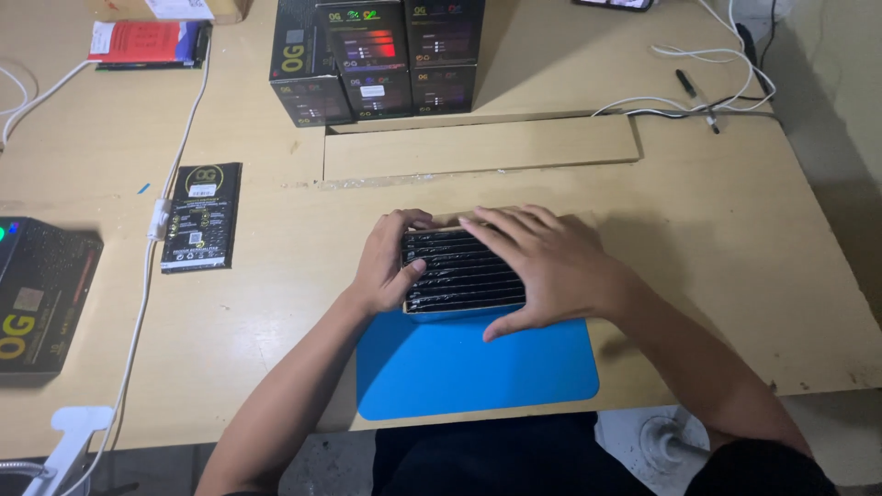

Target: Unboxing a package of mobile phone screens and peeling the protective film off one of them.

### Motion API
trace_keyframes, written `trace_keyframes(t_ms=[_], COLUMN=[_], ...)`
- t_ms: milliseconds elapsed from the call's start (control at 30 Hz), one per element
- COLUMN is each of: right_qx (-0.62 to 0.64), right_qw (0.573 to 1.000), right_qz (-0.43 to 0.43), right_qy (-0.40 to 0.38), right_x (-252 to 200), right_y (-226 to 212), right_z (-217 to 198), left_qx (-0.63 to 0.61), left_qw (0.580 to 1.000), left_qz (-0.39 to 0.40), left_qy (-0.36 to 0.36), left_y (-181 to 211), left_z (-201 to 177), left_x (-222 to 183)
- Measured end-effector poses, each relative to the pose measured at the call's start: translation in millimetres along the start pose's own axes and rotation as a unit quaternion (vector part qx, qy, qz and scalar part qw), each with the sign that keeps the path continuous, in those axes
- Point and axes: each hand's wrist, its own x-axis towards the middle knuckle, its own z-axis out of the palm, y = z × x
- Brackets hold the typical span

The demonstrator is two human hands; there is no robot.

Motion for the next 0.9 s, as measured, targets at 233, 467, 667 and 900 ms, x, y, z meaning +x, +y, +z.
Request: trace_keyframes(t_ms=[233, 467, 667, 900], right_qx=[-0.015, 0.050, 0.024, 0.086], right_qw=[0.998, 0.994, 0.993, 0.984], right_qz=[0.035, 0.051, 0.059, 0.042], right_qy=[-0.054, 0.082, 0.097, 0.148], right_x=[15.2, 11.8, 14.6, 11.1], right_y=[4.4, 2.5, 8.1, 8.8], right_z=[22.0, 35.6, 36.2, 35.4], left_qx=[-0.079, -0.041, -0.065, -0.001], left_qw=[0.996, 0.998, 0.995, 0.996], left_qz=[-0.041, -0.045, -0.078, -0.088], left_qy=[-0.011, 0.007, 0.020, -0.006], left_y=[7.3, 7.1, 4.3, 17.6], left_z=[-18.0, -10.2, 0.0, -13.8], left_x=[7.1, 5.5, 6.8, 12.3])
